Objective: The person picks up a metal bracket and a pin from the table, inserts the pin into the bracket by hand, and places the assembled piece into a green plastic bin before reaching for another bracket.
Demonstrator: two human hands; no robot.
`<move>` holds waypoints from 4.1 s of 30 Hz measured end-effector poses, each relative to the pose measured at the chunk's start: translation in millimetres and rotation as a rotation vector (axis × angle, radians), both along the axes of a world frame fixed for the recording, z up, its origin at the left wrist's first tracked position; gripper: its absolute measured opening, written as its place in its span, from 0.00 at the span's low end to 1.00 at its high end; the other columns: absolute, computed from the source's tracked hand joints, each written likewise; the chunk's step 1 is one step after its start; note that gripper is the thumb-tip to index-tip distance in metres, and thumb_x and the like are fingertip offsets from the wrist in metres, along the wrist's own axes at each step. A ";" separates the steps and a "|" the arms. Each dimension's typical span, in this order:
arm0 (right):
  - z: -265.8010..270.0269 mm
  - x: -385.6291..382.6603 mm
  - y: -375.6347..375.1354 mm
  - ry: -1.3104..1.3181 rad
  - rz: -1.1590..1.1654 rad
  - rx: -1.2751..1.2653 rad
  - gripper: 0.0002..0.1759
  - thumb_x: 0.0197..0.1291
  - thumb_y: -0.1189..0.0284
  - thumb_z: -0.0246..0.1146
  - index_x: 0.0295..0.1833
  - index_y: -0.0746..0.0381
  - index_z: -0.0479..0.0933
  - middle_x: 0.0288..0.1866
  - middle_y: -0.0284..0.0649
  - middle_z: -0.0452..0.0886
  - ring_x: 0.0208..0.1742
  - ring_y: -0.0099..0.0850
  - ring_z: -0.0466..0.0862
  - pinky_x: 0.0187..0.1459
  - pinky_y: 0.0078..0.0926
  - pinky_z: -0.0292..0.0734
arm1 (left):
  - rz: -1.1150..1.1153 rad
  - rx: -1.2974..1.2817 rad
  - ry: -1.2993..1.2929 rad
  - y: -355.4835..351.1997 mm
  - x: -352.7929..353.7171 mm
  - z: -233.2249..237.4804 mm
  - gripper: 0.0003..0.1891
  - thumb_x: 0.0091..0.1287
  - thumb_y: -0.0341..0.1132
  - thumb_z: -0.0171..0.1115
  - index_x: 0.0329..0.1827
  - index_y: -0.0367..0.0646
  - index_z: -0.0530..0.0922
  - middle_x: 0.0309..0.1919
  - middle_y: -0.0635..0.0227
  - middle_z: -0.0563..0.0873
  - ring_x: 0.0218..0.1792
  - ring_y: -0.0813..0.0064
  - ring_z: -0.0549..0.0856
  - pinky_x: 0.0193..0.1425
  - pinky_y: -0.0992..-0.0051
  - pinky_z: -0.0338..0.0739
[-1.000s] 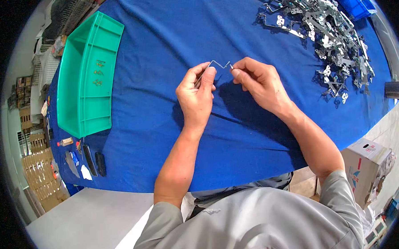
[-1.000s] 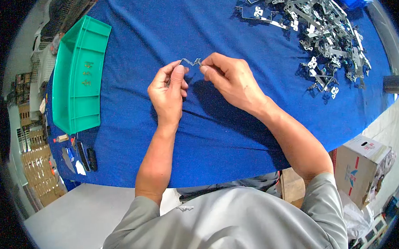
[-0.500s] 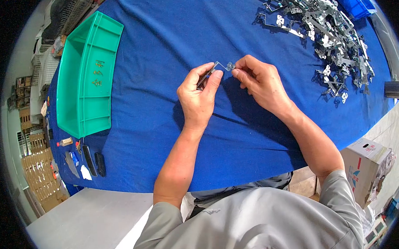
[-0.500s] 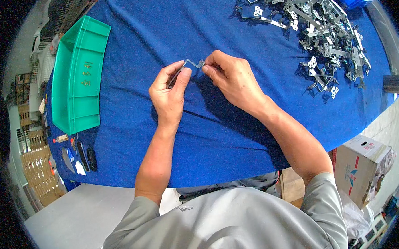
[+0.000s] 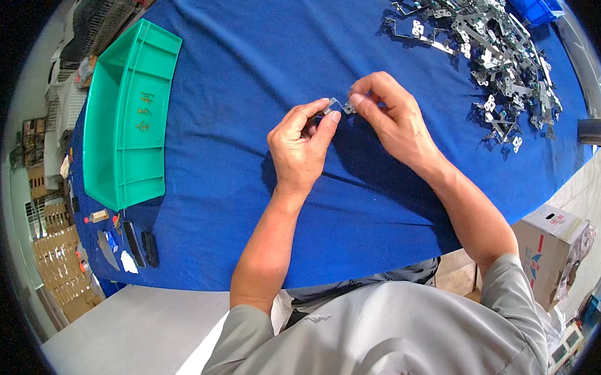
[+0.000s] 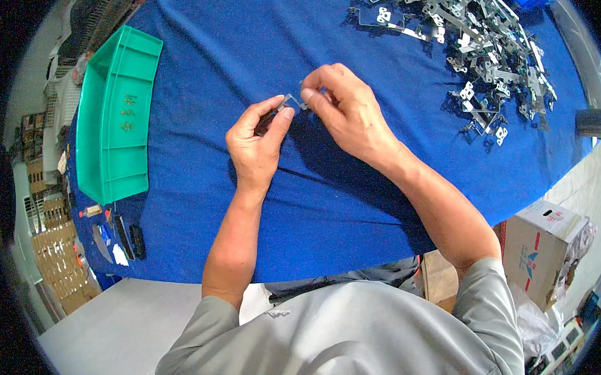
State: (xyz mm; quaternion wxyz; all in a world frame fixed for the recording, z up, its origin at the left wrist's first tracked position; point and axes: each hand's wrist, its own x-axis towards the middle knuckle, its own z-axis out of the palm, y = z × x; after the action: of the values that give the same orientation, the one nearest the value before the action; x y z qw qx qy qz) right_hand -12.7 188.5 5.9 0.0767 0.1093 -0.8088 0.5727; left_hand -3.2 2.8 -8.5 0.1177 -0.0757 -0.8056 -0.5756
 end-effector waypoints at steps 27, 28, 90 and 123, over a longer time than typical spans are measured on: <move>5.1 4.2 -3.7 -0.158 0.088 -0.045 0.10 0.72 0.71 0.63 0.46 0.68 0.79 0.29 0.50 0.83 0.27 0.40 0.84 0.31 0.37 0.76 | 0.064 0.168 -0.087 -0.5 0.0 5.7 0.11 0.73 0.31 0.71 0.53 0.33 0.85 0.39 0.70 0.90 0.39 0.87 0.84 0.43 0.81 0.81; 3.6 3.9 -3.7 -0.118 0.082 -0.034 0.10 0.72 0.71 0.63 0.45 0.68 0.79 0.29 0.50 0.83 0.27 0.40 0.84 0.31 0.37 0.76 | 0.072 0.208 -0.098 0.0 0.2 7.7 0.11 0.73 0.31 0.71 0.53 0.33 0.85 0.39 0.70 0.90 0.39 0.87 0.84 0.44 0.81 0.81; -4.7 4.6 -6.7 -0.079 0.050 -0.055 0.10 0.71 0.70 0.65 0.46 0.68 0.81 0.26 0.46 0.81 0.24 0.31 0.80 0.28 0.34 0.73 | 0.063 0.223 -0.114 -1.3 -2.0 1.0 0.11 0.76 0.36 0.68 0.53 0.38 0.85 0.34 0.73 0.88 0.26 0.92 0.77 0.24 0.86 0.70; -1.9 1.2 -3.3 0.172 0.049 0.079 0.05 0.69 0.75 0.65 0.46 0.66 0.78 0.34 0.47 0.79 0.35 0.46 0.80 0.39 0.40 0.77 | -0.012 0.045 -0.154 -2.2 4.2 6.0 0.11 0.71 0.26 0.70 0.54 0.34 0.85 0.44 0.70 0.89 0.43 0.85 0.85 0.50 0.81 0.80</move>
State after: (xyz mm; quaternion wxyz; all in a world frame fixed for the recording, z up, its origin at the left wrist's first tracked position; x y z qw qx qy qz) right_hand -11.5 185.1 3.9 0.1274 0.1810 -0.8182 0.5306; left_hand 1.0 0.6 -2.5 0.0534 -0.0334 -0.7988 -0.5983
